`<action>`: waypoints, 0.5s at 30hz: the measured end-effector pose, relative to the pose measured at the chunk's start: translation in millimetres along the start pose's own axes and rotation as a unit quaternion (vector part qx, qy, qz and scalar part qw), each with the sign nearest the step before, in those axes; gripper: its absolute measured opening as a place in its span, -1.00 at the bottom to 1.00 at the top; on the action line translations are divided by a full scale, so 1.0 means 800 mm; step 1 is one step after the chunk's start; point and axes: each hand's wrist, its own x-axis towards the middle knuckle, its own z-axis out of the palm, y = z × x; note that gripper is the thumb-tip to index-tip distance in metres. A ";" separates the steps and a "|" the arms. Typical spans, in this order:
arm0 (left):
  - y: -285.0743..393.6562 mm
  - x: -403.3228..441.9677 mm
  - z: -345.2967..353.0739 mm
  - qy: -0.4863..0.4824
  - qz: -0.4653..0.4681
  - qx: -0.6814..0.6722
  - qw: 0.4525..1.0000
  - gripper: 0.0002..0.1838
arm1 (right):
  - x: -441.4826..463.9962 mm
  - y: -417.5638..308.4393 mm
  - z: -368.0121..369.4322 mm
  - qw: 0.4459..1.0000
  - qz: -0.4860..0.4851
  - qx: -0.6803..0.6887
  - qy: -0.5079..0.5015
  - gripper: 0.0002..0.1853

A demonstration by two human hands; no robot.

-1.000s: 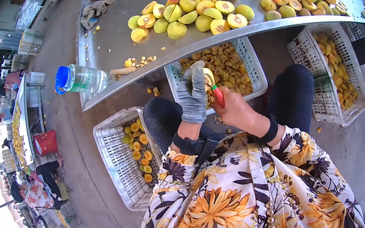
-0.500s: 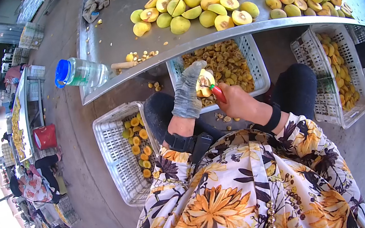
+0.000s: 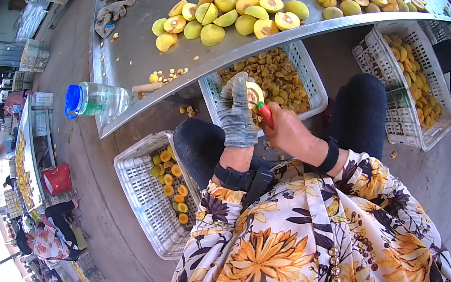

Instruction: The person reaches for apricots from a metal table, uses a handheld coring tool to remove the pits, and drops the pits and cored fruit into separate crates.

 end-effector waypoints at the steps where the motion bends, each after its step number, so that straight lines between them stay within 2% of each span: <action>1: -0.001 -0.002 0.004 0.003 0.033 0.010 0.999 -0.69 | -0.001 -0.002 0.002 1.000 0.011 0.010 0.020 -0.84; 2: -0.002 -0.003 0.006 0.005 0.066 0.021 0.998 -0.69 | -0.002 -0.003 0.004 1.000 0.012 0.010 0.021 -0.84; 4: -0.004 -0.003 0.007 0.003 0.073 0.032 0.997 -0.70 | -0.006 -0.004 0.007 0.997 0.062 0.028 0.020 -0.81; 6: -0.004 -0.002 0.006 -0.001 0.079 0.043 0.996 -0.70 | -0.008 -0.002 0.010 0.998 0.059 0.024 0.018 -0.80; 8: 0.008 0.006 0.001 -0.036 -0.025 0.008 0.999 -0.72 | -0.008 0.001 0.009 0.998 0.055 0.019 0.012 -0.80; 9: 0.014 0.018 -0.013 -0.092 -0.073 0.028 0.993 -0.74 | -0.005 0.004 0.006 0.999 0.037 0.020 -0.016 -0.79; 10: 0.017 0.026 -0.021 -0.089 -0.073 0.027 0.993 -0.74 | -0.002 0.007 0.004 0.999 0.019 0.021 -0.046 -0.79; 12: 0.025 0.038 -0.030 -0.178 -0.190 0.027 0.965 -0.75 | 0.004 0.008 -0.001 0.997 -0.016 0.006 -0.075 -0.80; 14: 0.029 0.041 -0.034 -0.179 -0.207 0.011 0.962 -0.76 | 0.012 0.002 -0.009 0.993 -0.052 -0.008 -0.102 -0.81; 15: 0.029 0.040 -0.034 -0.167 -0.182 0.020 0.969 -0.75 | 0.020 -0.023 -0.026 0.982 0.056 0.034 -0.178 -0.83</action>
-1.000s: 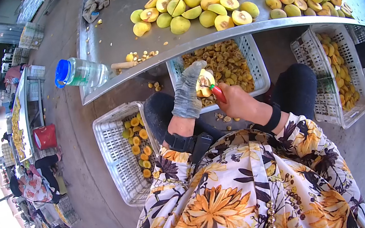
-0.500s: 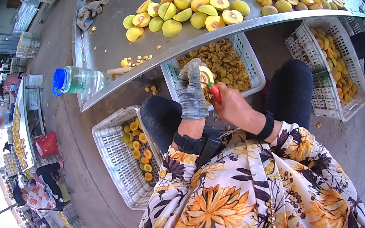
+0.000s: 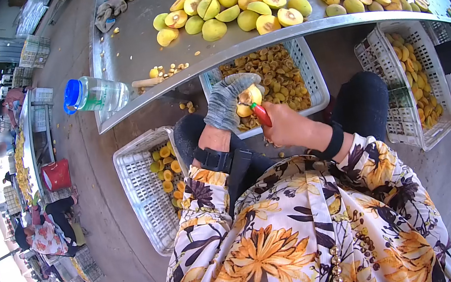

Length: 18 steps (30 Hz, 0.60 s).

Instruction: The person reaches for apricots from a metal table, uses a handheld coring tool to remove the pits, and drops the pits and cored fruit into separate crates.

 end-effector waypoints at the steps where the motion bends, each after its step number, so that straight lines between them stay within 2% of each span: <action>1: -0.001 0.000 0.001 0.014 0.023 0.011 1.000 -0.74 | 0.000 -0.015 -0.009 0.990 0.102 0.056 -0.075 -0.85; 2: -0.005 0.002 0.002 0.028 0.062 0.032 0.997 -0.72 | 0.003 -0.011 -0.008 0.990 0.100 0.056 -0.077 -0.85; 4: 0.001 -0.005 0.015 0.031 0.082 0.021 0.996 -0.74 | 0.006 -0.003 -0.007 0.949 0.127 0.225 -0.183 -0.87; 5: 0.002 -0.009 0.019 0.032 0.100 0.008 0.994 -0.75 | 0.003 -0.002 -0.005 0.948 0.128 0.226 -0.184 -0.87; 6: 0.002 -0.010 0.019 -0.005 0.103 0.008 0.995 -0.73 | -0.002 -0.007 -0.005 0.907 0.156 0.318 -0.229 -0.87; 7: 0.003 -0.009 0.019 -0.003 0.104 0.009 0.995 -0.73 | -0.005 -0.011 -0.005 0.853 0.182 0.405 -0.273 -0.88; 9: 0.005 -0.009 0.018 -0.044 0.011 -0.068 0.997 -0.70 | -0.005 -0.010 -0.006 0.846 0.182 0.423 -0.269 -0.88; 14: -0.005 -0.010 0.020 -0.026 0.003 -0.098 0.995 -0.61 | -0.001 -0.003 -0.015 0.817 0.199 0.457 -0.290 -0.91; 15: -0.008 -0.009 0.021 -0.025 0.003 -0.098 0.995 -0.61 | 0.000 -0.006 -0.012 0.817 0.200 0.457 -0.291 -0.91; 17: -0.016 -0.005 0.023 0.038 0.090 -0.106 0.990 -0.58 | 0.000 -0.014 -0.006 0.952 0.139 0.214 -0.170 -0.91; 18: -0.016 -0.004 0.021 0.053 0.100 -0.105 0.988 -0.65 | 0.001 -0.012 -0.005 0.952 0.138 0.213 -0.171 -0.91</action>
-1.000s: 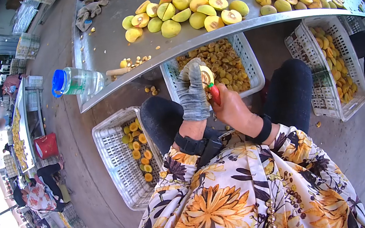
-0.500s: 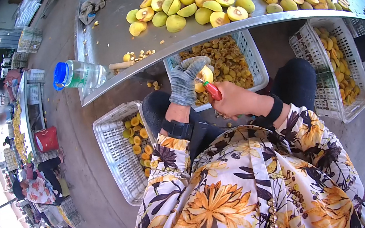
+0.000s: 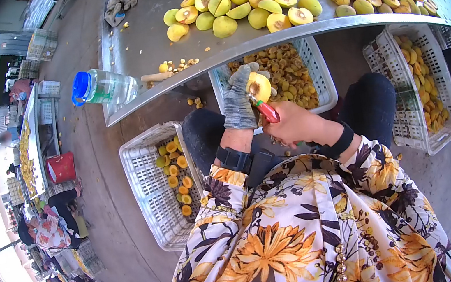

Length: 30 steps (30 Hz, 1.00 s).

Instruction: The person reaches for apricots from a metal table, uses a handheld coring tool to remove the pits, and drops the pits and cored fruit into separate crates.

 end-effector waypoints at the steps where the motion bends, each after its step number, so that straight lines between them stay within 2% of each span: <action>1: 0.000 0.000 -0.001 0.000 0.001 0.000 1.000 -0.65 | 0.003 0.004 -0.001 0.999 -0.020 -0.028 0.015 -0.91; 3: -0.003 -0.002 -0.002 0.030 0.008 -0.004 1.000 -0.63 | 0.003 0.005 0.000 0.997 -0.039 -0.054 0.030 -0.91; 5: -0.007 0.003 -0.005 0.021 0.031 0.010 0.999 -0.62 | -0.003 -0.001 0.004 0.998 0.005 0.063 0.017 -0.95; 7: -0.007 0.003 -0.004 0.010 0.055 0.024 0.998 -0.61 | -0.003 0.001 0.003 0.998 -0.004 0.068 0.017 -0.95; 9: -0.006 0.001 -0.002 0.023 0.017 0.038 0.999 -0.45 | -0.001 0.009 0.004 0.997 -0.014 0.074 0.018 -0.94; 10: -0.007 0.001 -0.002 0.022 0.017 0.037 0.999 -0.45 | 0.006 0.020 0.006 0.987 -0.102 -0.059 0.113 -0.93; 11: -0.007 0.001 -0.003 0.027 0.018 0.034 0.999 -0.45 | 0.010 0.027 0.007 0.942 -0.187 -0.190 0.204 -0.92; 12: -0.007 0.002 -0.005 0.031 0.020 0.030 0.999 -0.45 | 0.007 0.022 0.007 0.942 -0.187 -0.191 0.203 -0.92; 13: -0.008 0.002 -0.009 0.033 0.022 0.031 0.999 -0.45 | 0.003 0.012 0.007 0.988 -0.101 -0.053 0.106 -0.92; 14: -0.010 0.000 -0.013 0.036 0.003 0.035 0.999 -0.45 | 0.000 0.007 0.009 0.996 -0.009 0.087 0.004 -0.92; 15: -0.011 0.000 -0.015 0.038 -0.016 0.038 0.998 -0.45 | 0.001 0.007 0.009 0.996 -0.008 0.087 0.002 -0.92; 17: -0.012 0.002 -0.018 0.048 -0.017 0.052 0.997 -0.46 | 0.000 0.007 0.011 0.944 0.046 0.315 -0.086 -0.92; 18: -0.009 0.004 -0.020 0.020 -0.048 0.036 0.998 -0.46 | -0.001 0.004 0.013 0.945 0.052 0.314 -0.079 -0.90; 20: 0.001 0.011 -0.023 -0.008 -0.075 0.022 0.997 -0.47 | 0.002 0.007 0.016 0.959 0.036 0.274 -0.057 -0.91; 22: 0.012 0.018 -0.023 0.113 -0.052 -0.028 0.992 -0.51 | -0.003 0.007 0.023 0.971 0.023 0.234 -0.036 -0.91; 23: 0.018 0.019 -0.023 0.172 -0.037 -0.057 0.983 -0.53 | -0.012 0.005 0.025 0.973 -0.025 0.222 -0.060 -0.90; 24: 0.027 0.016 -0.026 0.210 0.016 -0.097 0.973 -0.55 | -0.016 0.000 0.023 0.971 -0.075 0.211 -0.082 -0.90; 25: 0.046 0.006 -0.046 0.194 0.044 -0.038 0.979 -0.56 | -0.014 -0.004 0.015 0.971 -0.080 0.210 -0.080 -0.90; 26: 0.070 -0.008 -0.059 0.188 0.066 0.015 0.980 -0.55 | -0.012 -0.006 0.004 0.971 -0.073 0.227 -0.025 -0.89; 27: 0.093 -0.030 -0.052 0.228 0.096 0.052 0.968 -0.51 | -0.010 -0.007 -0.008 0.968 -0.065 0.243 0.029 -0.88; 28: 0.115 -0.051 -0.075 0.187 0.119 0.080 0.972 -0.54 | -0.002 0.001 -0.024 0.959 -0.097 0.266 0.028 -0.89; 29: 0.126 -0.065 -0.099 0.224 0.175 0.055 0.957 -0.64 | 0.015 0.012 -0.041 0.959 -0.083 0.268 0.038 -0.90; 30: 0.145 -0.084 -0.140 0.240 0.167 0.125 0.948 -0.61 | 0.056 0.054 -0.054 0.986 -0.071 -0.071 0.136 -0.88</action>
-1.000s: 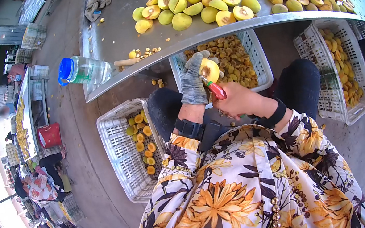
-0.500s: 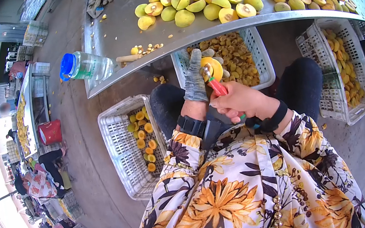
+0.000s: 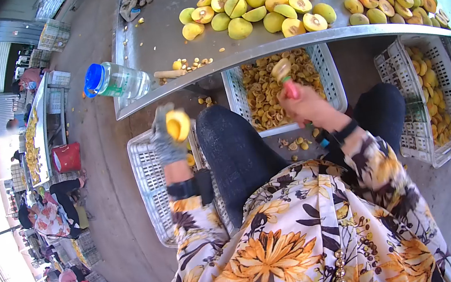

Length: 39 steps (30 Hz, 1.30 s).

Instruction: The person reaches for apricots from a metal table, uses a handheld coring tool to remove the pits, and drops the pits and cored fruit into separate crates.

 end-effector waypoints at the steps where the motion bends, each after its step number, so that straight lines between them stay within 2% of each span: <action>1: 0.008 0.003 -0.048 -0.005 -0.001 0.004 1.000 -0.61 | 0.019 0.023 0.007 0.938 -0.025 -0.339 0.073 -0.85; 2: 0.017 0.011 -0.088 -0.009 0.074 0.391 0.918 -0.61 | 0.022 0.049 0.004 0.939 -0.015 -0.328 0.103 -0.81; 3: 0.024 0.022 -0.104 -0.002 0.143 0.710 0.689 -0.60 | 0.016 0.055 0.008 0.938 -0.008 -0.320 0.132 -0.77; 4: 0.027 0.027 -0.098 0.034 0.142 0.640 0.754 -0.64 | 0.019 0.051 0.014 0.913 -0.061 -0.371 0.157 -0.74; 5: 0.028 0.023 -0.099 0.068 0.131 0.568 0.810 -0.67 | 0.020 0.051 0.014 0.914 -0.057 -0.372 0.153 -0.74; 6: 0.029 0.014 -0.082 0.067 0.120 0.571 0.809 -0.67 | 0.006 0.020 0.018 0.957 0.013 -0.272 0.100 -0.74; 7: 0.031 0.019 -0.041 0.059 0.142 0.530 0.834 -0.70 | 0.004 -0.002 0.017 0.982 0.075 -0.168 0.053 -0.74; 8: 0.029 0.036 -0.003 0.049 0.169 0.484 0.857 -0.72 | 0.005 -0.003 0.019 0.986 0.043 -0.151 0.051 -0.75; 10: 0.006 0.088 0.042 -0.086 0.383 0.606 0.692 -0.70 | -0.008 -0.018 0.017 0.985 0.021 -0.157 0.067 -0.75; 11: -0.001 0.089 0.093 -0.089 0.347 0.605 0.711 -0.66 | -0.016 -0.022 0.015 0.984 0.003 -0.162 0.078 -0.75; 12: -0.016 0.094 0.133 -0.094 0.352 0.576 0.732 -0.63 | -0.021 -0.011 0.012 0.975 -0.067 -0.183 0.104 -0.77; 14: -0.047 0.114 0.193 -0.145 0.382 0.601 0.687 -0.55 | -0.041 -0.018 -0.001 0.971 -0.074 -0.197 0.114 -0.77; 15: -0.055 0.115 0.224 -0.166 0.347 0.655 0.650 -0.51 | -0.043 0.001 -0.005 0.967 -0.114 -0.188 0.132 -0.80; 16: -0.081 0.143 0.240 -0.196 0.241 0.676 0.669 -0.46 | -0.059 -0.010 -0.011 0.971 -0.112 -0.151 0.146 -0.83; 17: -0.093 0.138 0.252 -0.176 0.217 0.677 0.681 -0.42 | -0.065 -0.013 -0.013 0.954 -0.129 -0.203 0.181 -0.86; 18: -0.101 0.143 0.271 -0.136 0.215 0.727 0.637 -0.38 | -0.068 -0.008 -0.018 0.955 -0.140 -0.179 0.191 -0.85; 19: -0.109 0.158 0.278 -0.141 0.219 0.736 0.624 -0.38 | -0.075 -0.010 -0.024 0.951 -0.163 -0.178 0.193 -0.83; 20: -0.146 0.203 0.275 -0.081 0.136 0.638 0.754 -0.37 | -0.080 -0.020 -0.029 0.953 -0.148 -0.172 0.202 -0.82; 21: -0.134 0.198 0.281 -0.082 0.143 0.635 0.755 -0.37 | -0.084 -0.027 -0.031 0.956 -0.128 -0.164 0.205 -0.81; 23: -0.100 0.165 0.271 -0.137 0.249 0.683 0.673 -0.39 | -0.077 -0.029 -0.036 0.959 -0.096 -0.170 0.205 -0.81; 24: -0.093 0.162 0.264 -0.122 0.235 0.616 0.742 -0.41 | -0.072 -0.030 -0.039 0.961 -0.061 -0.173 0.206 -0.80; 25: -0.080 0.148 0.256 -0.150 0.217 0.530 0.806 -0.53 | -0.069 -0.037 -0.040 0.960 -0.075 -0.153 0.224 -0.79; 26: -0.071 0.135 0.249 -0.184 0.096 0.366 0.907 -0.58 | -0.065 -0.048 -0.041 0.958 -0.085 -0.132 0.239 -0.77; 27: -0.062 0.121 0.240 -0.201 -0.032 0.182 0.962 -0.64 | -0.060 -0.058 -0.044 0.956 -0.089 -0.145 0.240 -0.72; 29: -0.042 0.099 0.209 -0.339 -0.229 -0.003 0.912 -0.67 | -0.043 -0.066 -0.039 0.937 -0.155 -0.113 0.290 -0.53; 30: -0.030 0.059 0.215 -0.292 -0.209 -0.011 0.933 -0.63 | -0.041 -0.082 -0.039 0.940 -0.175 -0.090 0.279 -0.48; 31: -0.042 0.043 0.209 -0.286 -0.216 -0.011 0.934 -0.63 | -0.034 -0.089 -0.037 0.943 -0.168 -0.089 0.274 -0.48; 33: -0.061 0.019 0.197 -0.290 -0.007 0.114 0.950 -0.56 | -0.023 -0.097 -0.027 0.917 -0.276 -0.058 0.281 -0.48; 37: -0.068 -0.005 0.195 -0.318 -0.092 0.142 0.933 -0.61 | -0.012 -0.097 -0.007 0.922 -0.255 -0.102 0.273 -0.58; 38: -0.066 -0.024 0.202 -0.311 -0.132 -0.003 0.941 -0.59 | -0.011 -0.094 -0.004 0.950 -0.193 0.082 0.231 -0.66; 39: -0.071 -0.039 0.214 -0.309 -0.134 -0.003 0.942 -0.59 | -0.009 -0.093 0.000 0.940 -0.125 0.261 0.180 -0.73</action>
